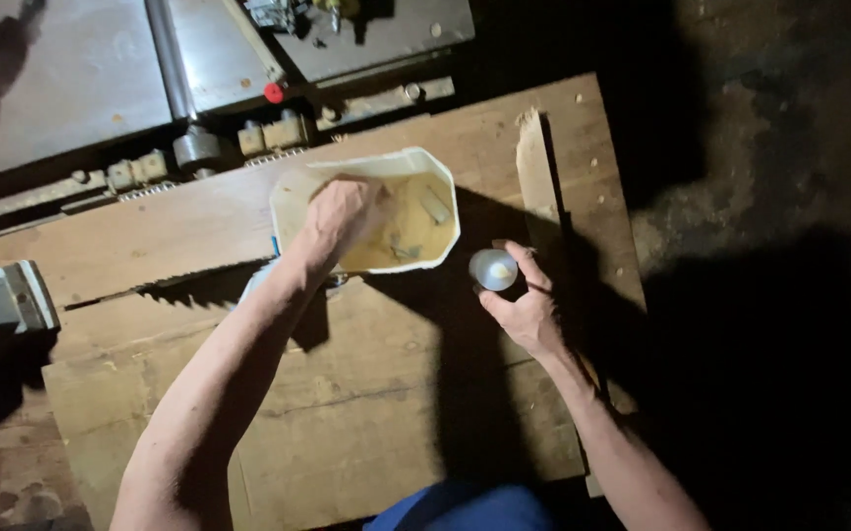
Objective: Repairing a crack in a wooden board by applying wood glue, mixing it with sawdust, and smoothing it by hand before using a hammer.
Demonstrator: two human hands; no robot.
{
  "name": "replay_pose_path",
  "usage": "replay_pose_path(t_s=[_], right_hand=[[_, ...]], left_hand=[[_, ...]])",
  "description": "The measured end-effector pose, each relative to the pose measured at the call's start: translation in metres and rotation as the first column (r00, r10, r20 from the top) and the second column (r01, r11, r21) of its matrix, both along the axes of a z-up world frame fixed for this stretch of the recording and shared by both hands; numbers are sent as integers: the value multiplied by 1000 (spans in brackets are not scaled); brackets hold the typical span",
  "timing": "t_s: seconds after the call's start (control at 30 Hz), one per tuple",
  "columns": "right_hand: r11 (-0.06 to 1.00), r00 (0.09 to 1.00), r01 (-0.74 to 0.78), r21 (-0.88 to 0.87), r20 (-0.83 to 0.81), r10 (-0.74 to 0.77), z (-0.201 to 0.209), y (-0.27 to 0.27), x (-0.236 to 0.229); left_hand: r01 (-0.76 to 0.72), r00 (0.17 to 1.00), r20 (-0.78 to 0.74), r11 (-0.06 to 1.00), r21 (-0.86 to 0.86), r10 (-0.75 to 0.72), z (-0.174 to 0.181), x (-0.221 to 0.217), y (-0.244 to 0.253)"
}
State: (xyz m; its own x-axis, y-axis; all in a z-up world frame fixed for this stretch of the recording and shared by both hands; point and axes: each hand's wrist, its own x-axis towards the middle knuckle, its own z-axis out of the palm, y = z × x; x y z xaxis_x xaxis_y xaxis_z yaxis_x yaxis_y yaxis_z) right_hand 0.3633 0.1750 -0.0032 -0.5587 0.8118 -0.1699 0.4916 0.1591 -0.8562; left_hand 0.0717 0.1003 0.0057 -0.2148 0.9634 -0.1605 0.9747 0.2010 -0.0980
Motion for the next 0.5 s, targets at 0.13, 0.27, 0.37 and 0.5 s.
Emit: replay_pose_path(t_s=[0.13, 0.27, 0.37, 0.5], right_hand=[[999, 997, -9, -53, 80, 14, -25, -13, 6], [990, 989, 48, -136, 148, -27, -25, -21, -2], [990, 997, 17, -138, 80, -6, -19, -19, -2], [993, 996, 3, -119, 90, 7, 1, 1, -7]], left_hand=[[-302, 915, 251, 949, -94, 316, -55, -18, 6], [-216, 928, 274, 963, -160, 253, -71, -26, 6], [-179, 837, 490, 968, -177, 244, -77, -35, 8], [-211, 821, 497, 959, -190, 280, -23, -16, 6]])
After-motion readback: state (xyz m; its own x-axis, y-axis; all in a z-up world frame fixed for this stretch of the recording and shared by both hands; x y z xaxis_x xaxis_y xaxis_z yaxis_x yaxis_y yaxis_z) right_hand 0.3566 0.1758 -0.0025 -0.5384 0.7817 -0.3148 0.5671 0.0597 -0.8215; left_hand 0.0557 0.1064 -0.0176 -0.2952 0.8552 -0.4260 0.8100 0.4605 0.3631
